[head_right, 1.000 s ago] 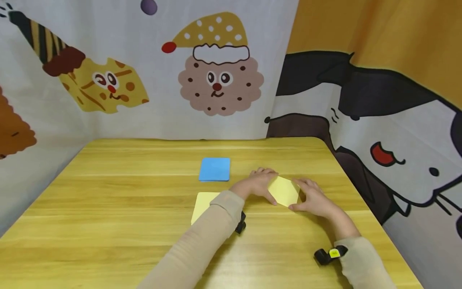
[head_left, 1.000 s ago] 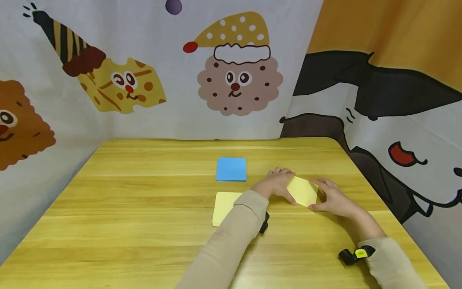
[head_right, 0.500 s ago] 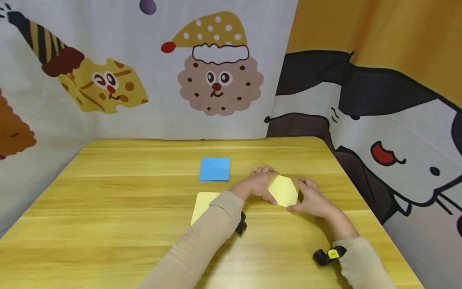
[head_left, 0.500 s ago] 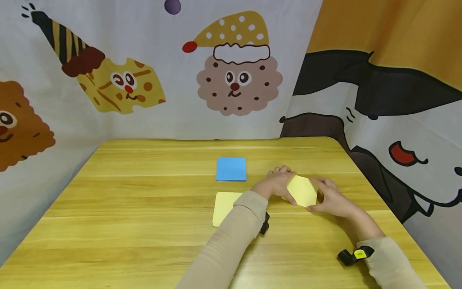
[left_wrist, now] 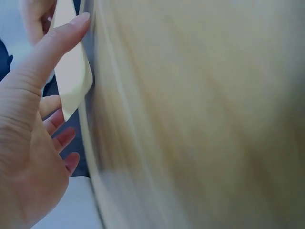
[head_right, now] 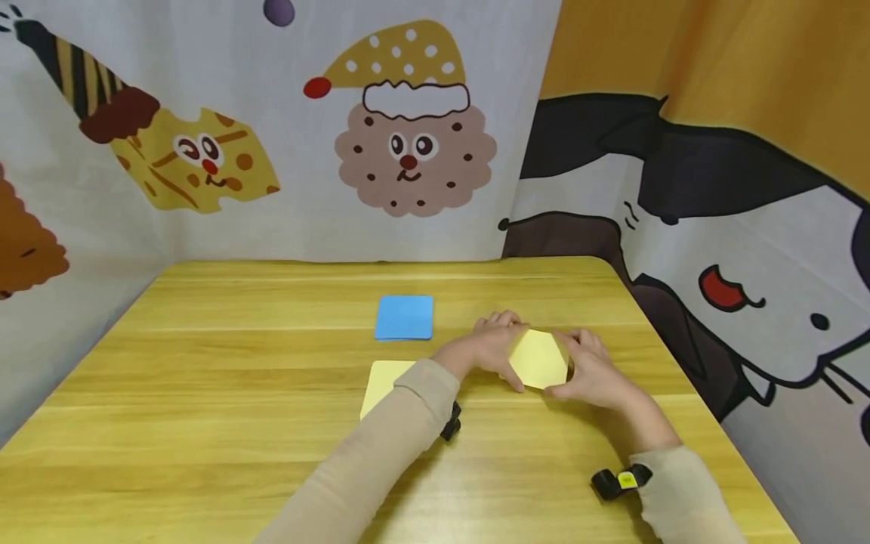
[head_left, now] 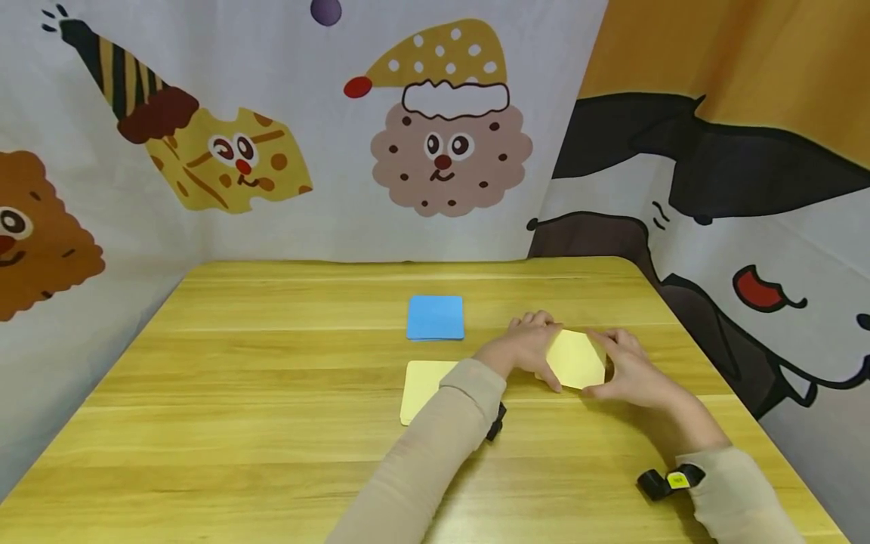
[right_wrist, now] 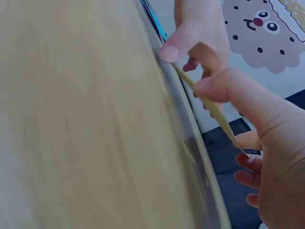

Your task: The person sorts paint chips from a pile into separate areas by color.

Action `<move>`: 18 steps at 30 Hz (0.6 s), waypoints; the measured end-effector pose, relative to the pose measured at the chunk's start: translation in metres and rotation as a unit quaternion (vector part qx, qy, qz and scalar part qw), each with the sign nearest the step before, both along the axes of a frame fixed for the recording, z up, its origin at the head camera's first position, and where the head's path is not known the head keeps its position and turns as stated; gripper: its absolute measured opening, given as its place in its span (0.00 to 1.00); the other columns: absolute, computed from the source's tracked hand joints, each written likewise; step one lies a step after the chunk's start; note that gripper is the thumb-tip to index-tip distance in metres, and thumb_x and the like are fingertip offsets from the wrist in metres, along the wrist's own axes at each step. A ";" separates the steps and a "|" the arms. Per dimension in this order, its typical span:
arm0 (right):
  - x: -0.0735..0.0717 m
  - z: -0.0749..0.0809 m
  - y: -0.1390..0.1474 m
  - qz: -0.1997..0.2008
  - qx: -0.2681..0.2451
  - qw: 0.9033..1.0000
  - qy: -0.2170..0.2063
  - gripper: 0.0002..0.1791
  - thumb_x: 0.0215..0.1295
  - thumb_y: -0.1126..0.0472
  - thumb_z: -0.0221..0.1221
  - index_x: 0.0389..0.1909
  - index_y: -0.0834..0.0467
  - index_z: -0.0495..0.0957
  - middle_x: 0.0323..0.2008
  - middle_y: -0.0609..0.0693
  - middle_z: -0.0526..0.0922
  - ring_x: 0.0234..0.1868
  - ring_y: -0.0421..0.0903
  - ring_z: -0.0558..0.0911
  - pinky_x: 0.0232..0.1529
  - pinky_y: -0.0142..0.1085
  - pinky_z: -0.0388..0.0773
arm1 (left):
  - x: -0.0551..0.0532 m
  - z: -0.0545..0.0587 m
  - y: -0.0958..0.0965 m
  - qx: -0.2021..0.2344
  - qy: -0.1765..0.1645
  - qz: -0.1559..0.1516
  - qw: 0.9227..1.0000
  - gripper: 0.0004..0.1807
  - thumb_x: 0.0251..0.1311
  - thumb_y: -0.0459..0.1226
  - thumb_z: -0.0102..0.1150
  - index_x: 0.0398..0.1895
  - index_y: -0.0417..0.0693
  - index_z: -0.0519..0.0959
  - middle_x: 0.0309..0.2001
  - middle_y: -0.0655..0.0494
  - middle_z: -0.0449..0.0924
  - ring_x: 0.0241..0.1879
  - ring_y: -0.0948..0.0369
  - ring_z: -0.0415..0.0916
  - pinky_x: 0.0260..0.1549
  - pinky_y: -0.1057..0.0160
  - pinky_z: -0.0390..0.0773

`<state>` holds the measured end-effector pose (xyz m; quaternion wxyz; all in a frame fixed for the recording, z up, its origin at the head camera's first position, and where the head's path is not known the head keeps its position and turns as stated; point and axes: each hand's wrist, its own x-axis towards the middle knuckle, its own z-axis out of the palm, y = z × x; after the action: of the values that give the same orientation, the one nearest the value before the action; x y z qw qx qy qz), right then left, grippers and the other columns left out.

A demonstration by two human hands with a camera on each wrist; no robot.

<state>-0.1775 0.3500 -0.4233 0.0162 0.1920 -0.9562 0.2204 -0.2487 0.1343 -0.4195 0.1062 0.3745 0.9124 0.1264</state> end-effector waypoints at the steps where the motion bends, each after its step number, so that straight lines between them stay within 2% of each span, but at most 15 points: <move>1: 0.000 0.001 0.001 0.001 0.000 1.000 0.001 0.59 0.39 0.47 0.76 0.68 0.71 0.58 0.53 0.64 0.62 0.51 0.59 0.60 0.45 0.55 0.62 | 0.001 0.001 0.001 -0.001 0.008 -0.001 1.000 0.63 0.32 0.66 0.72 0.75 0.56 0.55 0.67 0.63 0.53 0.61 0.64 0.51 0.54 0.65 0.54; 6: 0.004 0.009 0.002 0.015 -0.009 1.000 0.001 0.58 0.41 0.49 0.76 0.69 0.71 0.57 0.53 0.64 0.61 0.51 0.60 0.60 0.44 0.55 0.63 | 0.004 0.006 0.002 0.001 0.043 -0.008 0.999 0.61 0.33 0.66 0.72 0.73 0.55 0.59 0.62 0.65 0.56 0.57 0.65 0.52 0.49 0.67 0.54; 10: 0.007 0.018 0.000 0.021 -0.013 1.000 0.009 0.58 0.41 0.52 0.77 0.69 0.71 0.57 0.53 0.64 0.61 0.52 0.61 0.60 0.44 0.57 0.63 | 0.007 0.013 -0.002 0.011 0.056 -0.013 0.998 0.60 0.33 0.66 0.71 0.72 0.54 0.60 0.61 0.64 0.57 0.56 0.65 0.52 0.50 0.67 0.55; 18: 0.016 0.036 -0.017 0.046 -0.024 0.997 0.055 0.56 0.39 0.55 0.78 0.69 0.69 0.59 0.52 0.63 0.62 0.51 0.60 0.60 0.42 0.57 0.63 | 0.018 0.031 -0.027 0.034 0.092 -0.014 0.995 0.62 0.32 0.68 0.71 0.72 0.52 0.60 0.64 0.60 0.57 0.60 0.62 0.52 0.51 0.64 0.56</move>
<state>-0.1615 0.3331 -0.3874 0.0629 0.2473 -0.9384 0.2328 -0.2306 0.1076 -0.3883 0.0114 0.4007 0.9082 0.1207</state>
